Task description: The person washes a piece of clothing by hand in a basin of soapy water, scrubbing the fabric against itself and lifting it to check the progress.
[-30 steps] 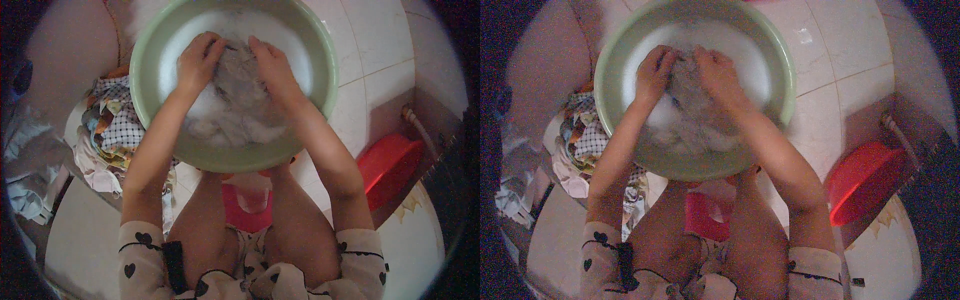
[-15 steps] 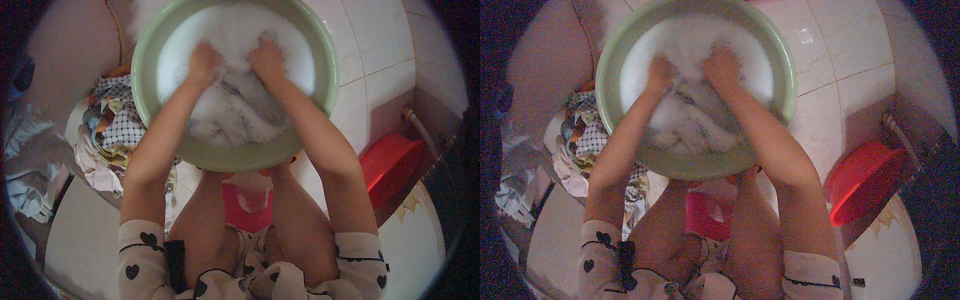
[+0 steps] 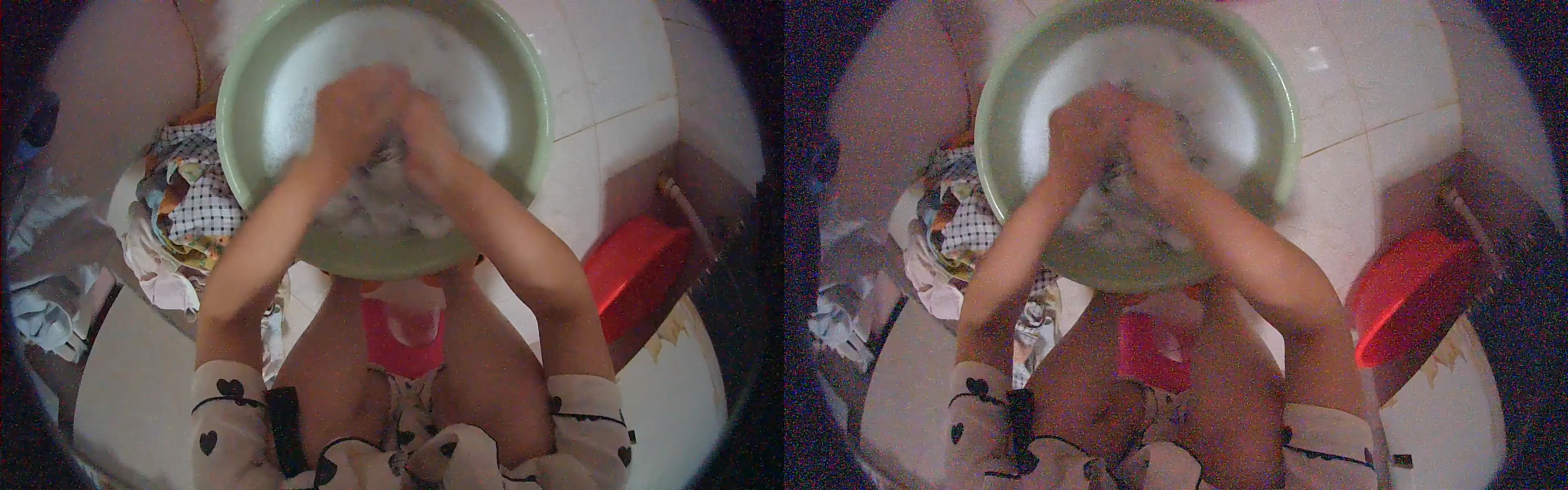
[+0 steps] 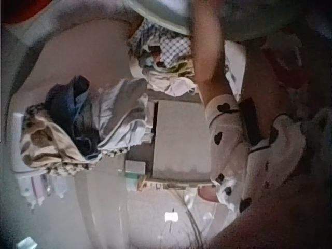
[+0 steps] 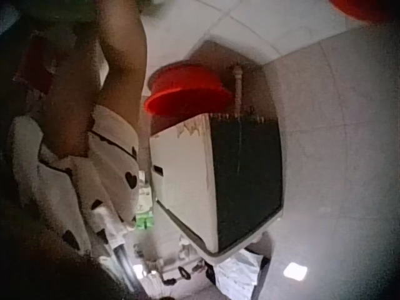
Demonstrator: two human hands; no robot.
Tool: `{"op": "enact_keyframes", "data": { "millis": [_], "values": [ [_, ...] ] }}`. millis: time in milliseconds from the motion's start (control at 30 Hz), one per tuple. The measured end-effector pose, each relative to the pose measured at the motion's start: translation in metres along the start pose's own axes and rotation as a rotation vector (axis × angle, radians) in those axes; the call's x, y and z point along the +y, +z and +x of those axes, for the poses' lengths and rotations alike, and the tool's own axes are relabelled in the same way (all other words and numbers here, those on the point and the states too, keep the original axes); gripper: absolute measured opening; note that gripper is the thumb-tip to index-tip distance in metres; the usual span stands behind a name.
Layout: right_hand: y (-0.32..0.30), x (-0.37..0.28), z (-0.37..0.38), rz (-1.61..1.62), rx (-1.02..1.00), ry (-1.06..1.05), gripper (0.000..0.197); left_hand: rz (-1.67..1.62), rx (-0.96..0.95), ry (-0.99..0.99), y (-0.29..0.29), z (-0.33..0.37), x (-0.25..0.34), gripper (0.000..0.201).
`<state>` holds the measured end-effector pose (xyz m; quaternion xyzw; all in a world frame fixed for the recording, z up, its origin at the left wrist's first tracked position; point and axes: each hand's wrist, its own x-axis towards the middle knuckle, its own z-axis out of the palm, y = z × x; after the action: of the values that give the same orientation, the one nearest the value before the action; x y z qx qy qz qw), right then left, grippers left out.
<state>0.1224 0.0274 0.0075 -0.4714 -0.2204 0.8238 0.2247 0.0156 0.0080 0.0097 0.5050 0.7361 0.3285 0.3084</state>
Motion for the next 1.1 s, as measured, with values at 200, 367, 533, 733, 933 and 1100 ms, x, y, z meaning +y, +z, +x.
{"op": "enact_keyframes", "data": {
  "millis": [200,367,533,733,933,1100],
  "values": [
    [-0.015,0.003,-0.004,0.103,-0.185,0.083,0.031,-0.150,-0.132,0.334,0.002,-0.010,0.001,0.023],
    [-0.001,-0.001,0.002,-0.046,0.014,0.236,0.034,-0.056,-0.133,-0.004,-0.006,-0.002,-0.008,0.018],
    [-0.053,0.040,0.013,-0.180,-0.182,-0.245,0.033,0.233,0.055,0.569,0.020,-0.022,0.034,0.017],
    [-0.012,-0.023,0.011,-0.365,0.058,0.094,0.038,-0.211,-0.074,-0.142,-0.008,0.018,-0.032,0.020],
    [-0.048,-0.021,0.043,-0.972,0.263,-0.411,0.045,-0.322,-0.038,-0.062,-0.007,0.031,-0.073,0.020],
    [-0.042,-0.006,0.051,-1.479,0.268,-0.196,0.035,0.296,-0.345,-0.105,-0.005,0.033,-0.071,0.034]
  ]
}}
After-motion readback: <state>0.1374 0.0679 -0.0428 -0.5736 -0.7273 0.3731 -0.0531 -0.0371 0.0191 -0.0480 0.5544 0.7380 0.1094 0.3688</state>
